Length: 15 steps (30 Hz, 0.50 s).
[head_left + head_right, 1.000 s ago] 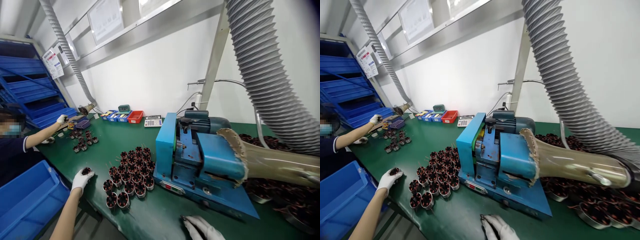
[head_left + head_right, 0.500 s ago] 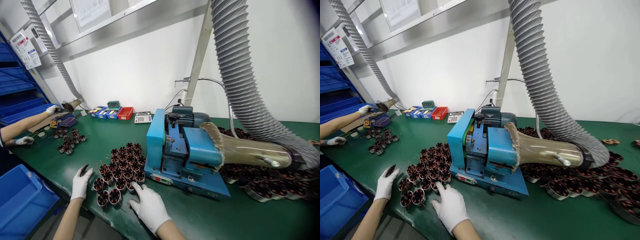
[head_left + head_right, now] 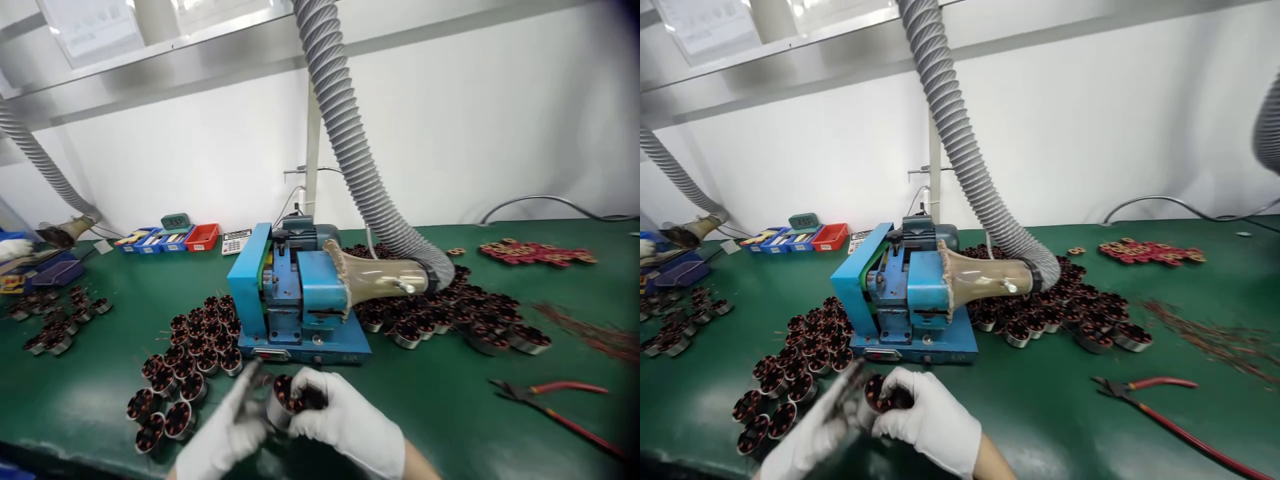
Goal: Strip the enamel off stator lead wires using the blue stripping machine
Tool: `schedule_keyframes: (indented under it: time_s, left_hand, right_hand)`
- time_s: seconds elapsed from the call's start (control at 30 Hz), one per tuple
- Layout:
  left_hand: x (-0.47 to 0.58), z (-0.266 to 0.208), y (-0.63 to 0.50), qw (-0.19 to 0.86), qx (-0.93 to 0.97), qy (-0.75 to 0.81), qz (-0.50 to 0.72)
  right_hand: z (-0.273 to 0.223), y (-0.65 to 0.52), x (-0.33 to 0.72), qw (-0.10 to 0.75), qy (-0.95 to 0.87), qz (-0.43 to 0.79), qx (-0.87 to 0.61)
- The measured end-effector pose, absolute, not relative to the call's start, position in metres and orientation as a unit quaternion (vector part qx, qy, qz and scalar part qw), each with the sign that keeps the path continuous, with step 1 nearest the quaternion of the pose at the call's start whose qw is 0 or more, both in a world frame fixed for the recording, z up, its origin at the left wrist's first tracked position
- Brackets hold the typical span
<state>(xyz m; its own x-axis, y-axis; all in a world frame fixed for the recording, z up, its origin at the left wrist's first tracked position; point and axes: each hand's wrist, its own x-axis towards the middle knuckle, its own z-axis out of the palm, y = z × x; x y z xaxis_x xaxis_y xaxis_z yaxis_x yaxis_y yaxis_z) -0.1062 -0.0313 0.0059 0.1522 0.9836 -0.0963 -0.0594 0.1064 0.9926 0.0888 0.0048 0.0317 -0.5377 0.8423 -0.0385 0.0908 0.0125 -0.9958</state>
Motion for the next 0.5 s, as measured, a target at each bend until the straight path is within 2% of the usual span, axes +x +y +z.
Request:
schedule_keyframes:
  time_s: [0.07, 0.13, 0.23, 0.37, 0.5]
  left_hand:
    - [-0.073, 0.009, -0.029, 0.664, 0.485, 0.394, 0.411]
    - [-0.046, 0.012, -0.028, 0.662, 0.456, 0.395, 0.444]
    - [-0.022, 0.012, -0.027, 0.593, 0.425, 0.452, 0.513]
    - [-0.003, 0.009, -0.026, 0.512, 0.468, 0.498, 0.519]
    - [0.006, 0.010, -0.028, 0.422, 0.569, 0.499, 0.499]
  right_hand:
    - [0.045, 0.004, 0.105, 0.329, -0.594, 0.638, -0.363]
    - [0.048, 0.002, 0.115, 0.395, -0.515, 0.655, -0.386]
    - [0.033, -0.002, 0.124, 0.494, -0.402, 0.675, -0.371]
    - [0.011, -0.007, 0.122, 0.589, -0.302, 0.677, -0.321]
    - [0.014, -0.005, 0.116, 0.619, -0.275, 0.625, -0.388]
